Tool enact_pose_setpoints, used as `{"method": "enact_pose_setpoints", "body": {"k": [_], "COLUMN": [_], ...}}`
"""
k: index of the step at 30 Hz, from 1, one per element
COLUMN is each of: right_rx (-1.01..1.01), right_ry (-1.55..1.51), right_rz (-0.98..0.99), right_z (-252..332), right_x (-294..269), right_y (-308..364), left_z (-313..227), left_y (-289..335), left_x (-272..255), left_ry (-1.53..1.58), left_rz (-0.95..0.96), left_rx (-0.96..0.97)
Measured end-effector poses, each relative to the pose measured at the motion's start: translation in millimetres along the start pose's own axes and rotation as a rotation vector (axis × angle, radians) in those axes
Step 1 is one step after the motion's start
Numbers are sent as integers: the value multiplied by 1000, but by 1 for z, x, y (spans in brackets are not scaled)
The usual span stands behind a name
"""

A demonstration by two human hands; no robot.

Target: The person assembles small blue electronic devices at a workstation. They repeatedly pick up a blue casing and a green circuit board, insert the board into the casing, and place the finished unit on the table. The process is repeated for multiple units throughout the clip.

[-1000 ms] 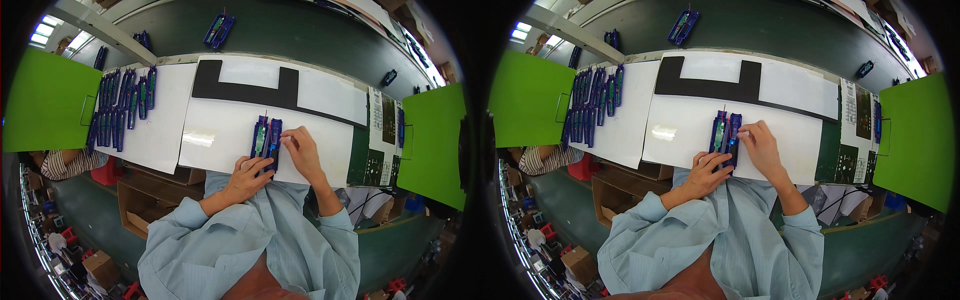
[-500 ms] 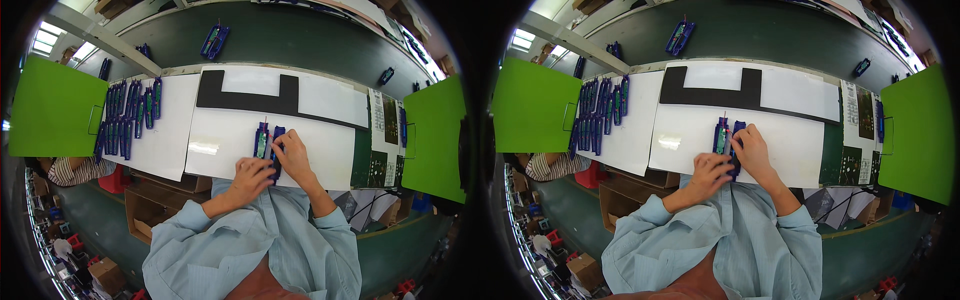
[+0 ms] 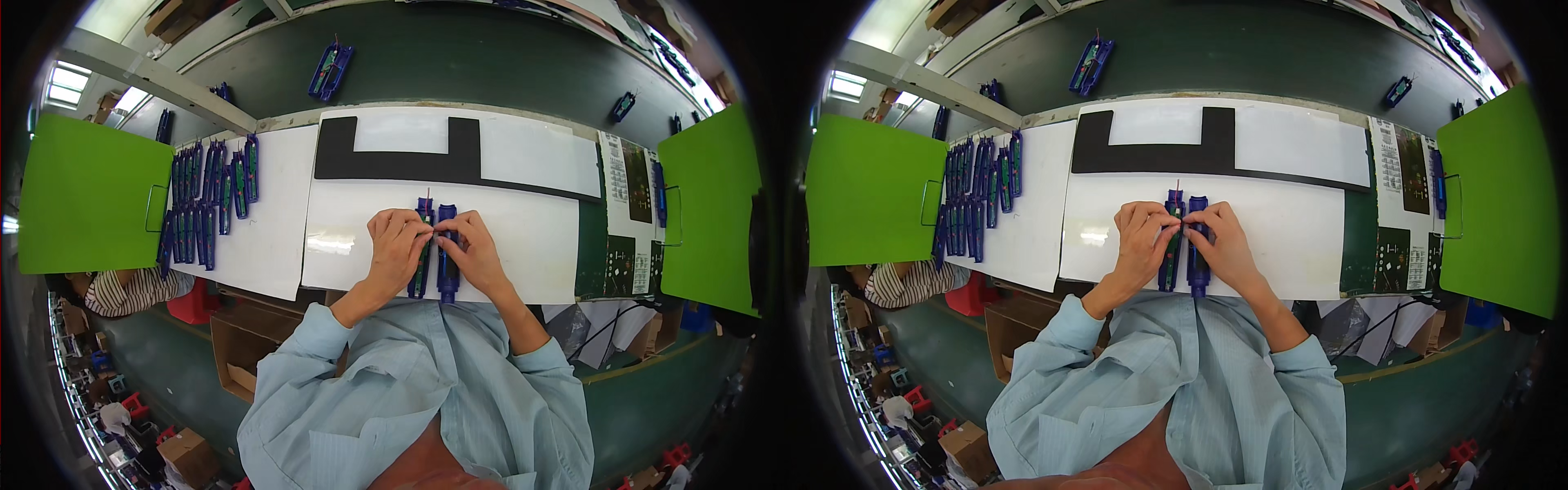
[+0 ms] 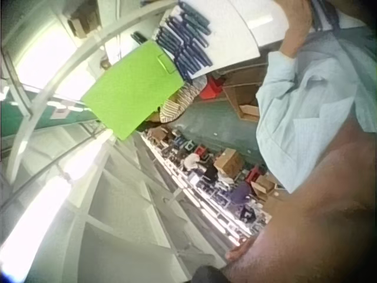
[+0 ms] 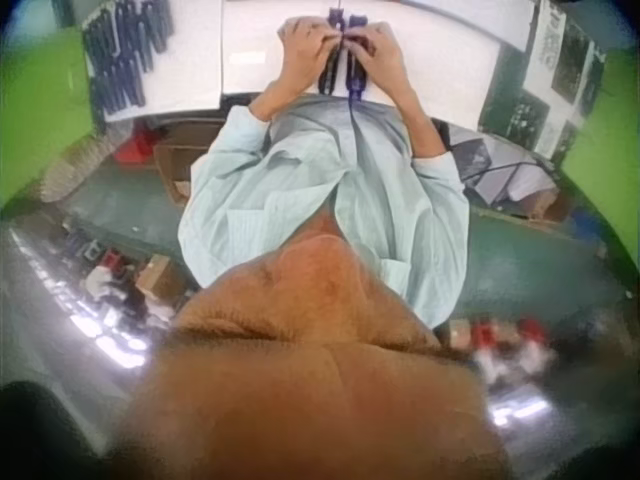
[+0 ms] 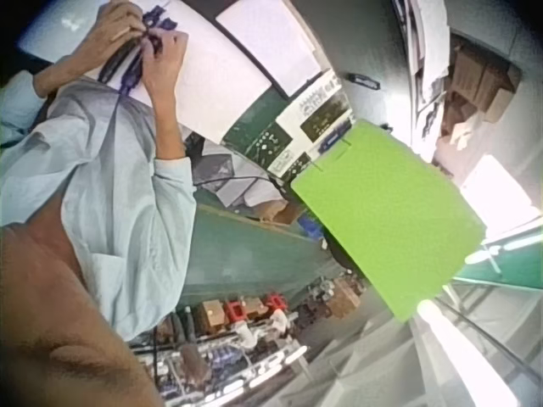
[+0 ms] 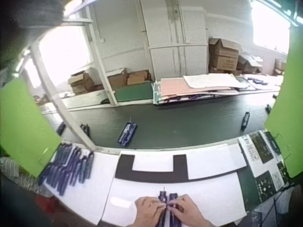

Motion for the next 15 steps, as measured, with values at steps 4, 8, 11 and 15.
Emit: {"method": "enact_pose_setpoints", "body": {"k": [4, 8, 11, 15], "right_rx": [32, 97, 76, -117], "right_ry": [-173, -299, -303, 4], "right_rz": [21, 10, 5, -7], "right_z": [-13, -15, -11, 6], "right_x": [6, 11, 11, 5], "right_y": [0, 3, 5, 4], "left_z": [-1, -5, -9, -24], "left_y": [9, 19, 27, 44], "left_x": [9, 18, 22, -4], "left_ry": [58, 150, 214, -21], "left_rz": [-55, -70, -49, -20], "left_rx": [-67, -203, -230, -206]}}
Point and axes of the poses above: each hand's wrist, its own y-axis away from the middle knuckle, its own x-axis out of the palm, z = x × y, the point moved 2 cm from there along -y, towards the middle knuckle, and after that the axes turned 10 degrees about z, right-handed, at the moved point
